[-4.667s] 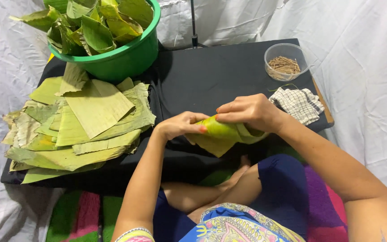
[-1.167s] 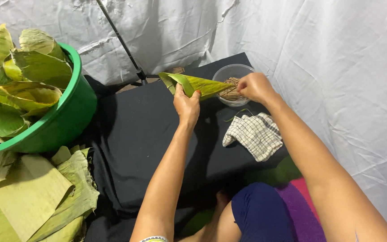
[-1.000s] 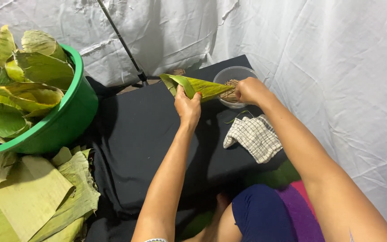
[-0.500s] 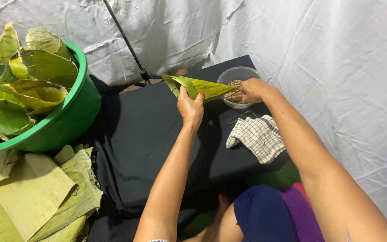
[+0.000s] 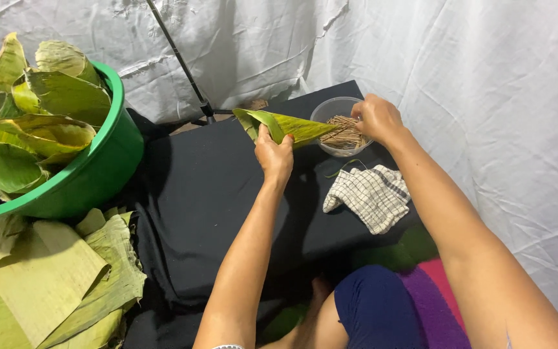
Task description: Wiping banana leaves with a cloth, folding them into cones, and securing them with small wooden sticks.
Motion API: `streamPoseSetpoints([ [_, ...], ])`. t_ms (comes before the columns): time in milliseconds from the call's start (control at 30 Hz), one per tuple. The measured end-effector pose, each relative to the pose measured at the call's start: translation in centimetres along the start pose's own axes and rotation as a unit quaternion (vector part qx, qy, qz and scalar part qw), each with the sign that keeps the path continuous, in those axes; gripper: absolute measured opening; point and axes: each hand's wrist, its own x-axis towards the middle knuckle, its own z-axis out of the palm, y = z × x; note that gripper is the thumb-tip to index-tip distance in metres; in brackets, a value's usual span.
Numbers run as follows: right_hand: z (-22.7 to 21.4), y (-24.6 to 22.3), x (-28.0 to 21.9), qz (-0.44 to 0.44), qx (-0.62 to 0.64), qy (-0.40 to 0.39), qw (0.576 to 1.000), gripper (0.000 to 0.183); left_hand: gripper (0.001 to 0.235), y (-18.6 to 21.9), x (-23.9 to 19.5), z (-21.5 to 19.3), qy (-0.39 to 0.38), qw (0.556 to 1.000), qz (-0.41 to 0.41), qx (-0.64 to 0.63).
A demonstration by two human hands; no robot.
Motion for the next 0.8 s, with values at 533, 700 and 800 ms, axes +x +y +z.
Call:
streamPoseSetpoints([
  [533,5.8,-0.8,2.8,-0.055,-0.066,-0.198,0.976,0.015,0.083,-1.7,0.8,0.3,-0.012,0.999,-0.009,-0.034],
  [700,2.1,-2.0,1.6,-0.058,-0.076,-0.205,0.974,0.033,0.071,-0.5,0.3,-0.1,0.0,0.999,-0.024,-0.029],
  [800,-0.1,-1.6,1.4,-0.018,-0.016,-0.114,0.993,0.021,0.055,-1.3,0.8,0.2,0.01,1.0,-0.026,-0.01],
])
